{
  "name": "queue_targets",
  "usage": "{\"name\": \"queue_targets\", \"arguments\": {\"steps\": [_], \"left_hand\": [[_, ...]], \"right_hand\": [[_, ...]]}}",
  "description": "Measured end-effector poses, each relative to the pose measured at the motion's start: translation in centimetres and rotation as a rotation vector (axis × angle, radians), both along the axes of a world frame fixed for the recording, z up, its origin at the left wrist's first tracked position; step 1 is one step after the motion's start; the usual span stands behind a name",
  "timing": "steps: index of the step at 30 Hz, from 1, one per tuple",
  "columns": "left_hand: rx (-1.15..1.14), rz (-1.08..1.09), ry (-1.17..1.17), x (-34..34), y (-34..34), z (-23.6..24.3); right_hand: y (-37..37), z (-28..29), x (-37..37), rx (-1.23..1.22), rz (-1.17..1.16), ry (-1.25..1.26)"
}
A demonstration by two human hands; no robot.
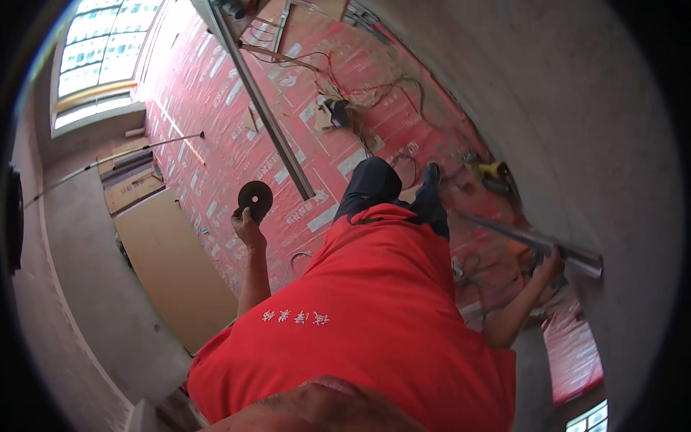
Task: Cutting metal studs to size using an electric angle grinder on a construction site.
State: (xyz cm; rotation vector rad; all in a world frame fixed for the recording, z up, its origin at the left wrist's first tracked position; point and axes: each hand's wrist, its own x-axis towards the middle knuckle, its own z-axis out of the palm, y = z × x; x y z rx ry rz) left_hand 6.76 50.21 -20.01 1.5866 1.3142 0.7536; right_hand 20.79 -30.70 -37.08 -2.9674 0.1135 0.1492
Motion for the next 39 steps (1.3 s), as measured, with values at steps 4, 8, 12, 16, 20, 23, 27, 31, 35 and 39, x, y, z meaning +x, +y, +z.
{"name": "queue_targets", "arguments": {"steps": [4, 8, 12, 16, 20, 23, 27, 31, 35, 39], "left_hand": [[-0.071, -0.002, -0.134, 2.8, -0.5, -0.2], [-0.075, 0.017, -0.211, 5.6, 0.6, -1.8], [-0.211, 0.125, -0.298, 10.0, 0.6, -5.1], [-0.029, -0.065, -0.309, 15.5, 2.2, -4.6], [-0.106, -0.18, -0.427, 25.8, 4.7, -3.4], [-0.09, -0.191, -0.445, 30.7, 7.2, -1.0], [-0.142, 0.022, -0.567, 32.3, 10.3, 0.5], [-0.198, 0.232, -0.599, 33.4, 14.2, 1.1], [-0.121, 0.322, -0.518, 36.9, 19.1, 1.0], [-0.113, 0.324, -0.338, 41.0, 24.8, 1.0]], "right_hand": [[0.5, -1.5, 2.0, 1.1, -1.117, -0.207], [0.6, -1.4, -0.3, 0.552, -1.005, 0.05], [1.8, -2.1, -1.0, 0.55, -0.632, 0.436], [34.6, 5.2, 20.1, 0.314, 0.076, 0.466], [65.0, 15.4, 33.4, 0.79, 0.543, 0.567], [81.6, 19.0, 38.6, 0.935, 0.786, 0.559], [95.9, 20.5, 45.1, 0.776, 1.09, 0.525], [102.6, 20.5, 43.4, 0.557, 1.529, 1.374], [108.2, 18.1, 41.1, 0.553, 1.356, 1.477], [112.6, 13.4, 41.3, 0.904, 1.394, 0.863]]}}
